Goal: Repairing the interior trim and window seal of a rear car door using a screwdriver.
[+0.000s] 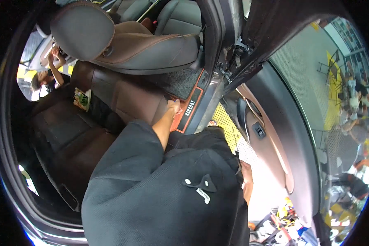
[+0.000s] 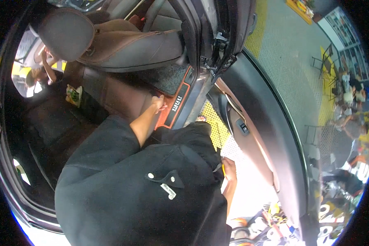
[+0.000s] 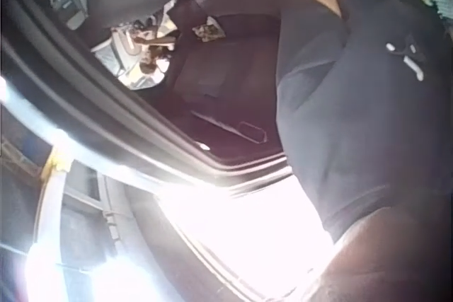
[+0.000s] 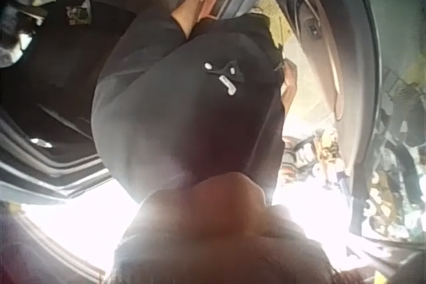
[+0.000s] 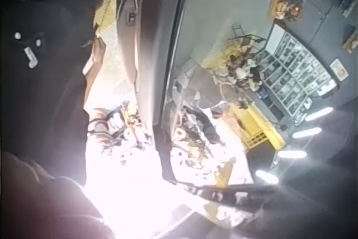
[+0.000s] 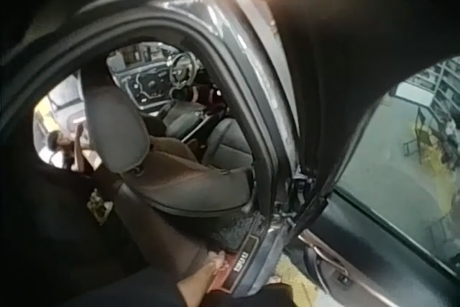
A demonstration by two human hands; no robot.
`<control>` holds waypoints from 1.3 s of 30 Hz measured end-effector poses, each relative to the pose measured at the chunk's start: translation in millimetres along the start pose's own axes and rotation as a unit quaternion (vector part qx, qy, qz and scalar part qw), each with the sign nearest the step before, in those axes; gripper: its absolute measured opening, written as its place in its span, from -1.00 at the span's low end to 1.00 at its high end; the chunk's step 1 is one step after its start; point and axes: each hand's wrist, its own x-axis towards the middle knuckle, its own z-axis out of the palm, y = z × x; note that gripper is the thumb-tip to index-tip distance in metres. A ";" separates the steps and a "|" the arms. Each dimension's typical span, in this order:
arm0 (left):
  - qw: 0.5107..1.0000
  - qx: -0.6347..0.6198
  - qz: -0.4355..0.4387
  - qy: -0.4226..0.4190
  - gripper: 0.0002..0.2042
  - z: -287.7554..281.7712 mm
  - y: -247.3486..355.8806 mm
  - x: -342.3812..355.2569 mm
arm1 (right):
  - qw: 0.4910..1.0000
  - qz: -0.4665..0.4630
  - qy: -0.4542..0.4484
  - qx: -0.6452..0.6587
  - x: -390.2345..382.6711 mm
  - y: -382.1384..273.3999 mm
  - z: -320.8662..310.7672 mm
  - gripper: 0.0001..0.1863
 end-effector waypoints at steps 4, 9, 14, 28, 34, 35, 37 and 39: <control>0.995 -0.052 0.039 0.071 -0.63 5.6 23.3 21.9 | 0.987 -0.073 0.096 -0.104 -18.4 19.5 11.0 -0.80; 0.981 -0.122 0.047 0.146 -0.71 -2.0 19.8 28.4 | 0.998 -0.060 0.013 -0.022 -62.2 12.4 11.3 -0.73; 0.942 0.157 0.193 0.225 -0.70 -24.5 2.0 -3.2 | 0.994 -0.072 0.050 -0.070 -121.5 -19.4 11.7 -0.68; 0.840 0.362 0.296 0.276 -0.58 -36.6 -1.0 63.2 | 0.996 -0.061 -0.036 0.056 -83.3 -80.3 91.7 -0.68; 0.765 0.233 0.450 0.397 -0.47 -37.9 -10.8 63.5 | 0.986 -0.154 -0.003 0.062 -78.8 -94.3 108.3 -0.76; 0.746 0.211 0.473 0.419 -0.47 -34.2 -8.4 51.0 | 0.985 -0.167 0.019 0.035 -81.1 -99.2 110.6 -0.74; 0.769 0.169 0.443 0.428 -0.52 -22.1 -10.5 4.1 | 0.980 -0.179 0.044 0.080 -81.8 -105.7 116.5 -0.71; 0.902 0.027 0.382 0.201 -0.65 -3.0 -21.6 -70.0 | 0.976 -0.190 0.094 0.058 -79.8 -109.3 123.6 -0.69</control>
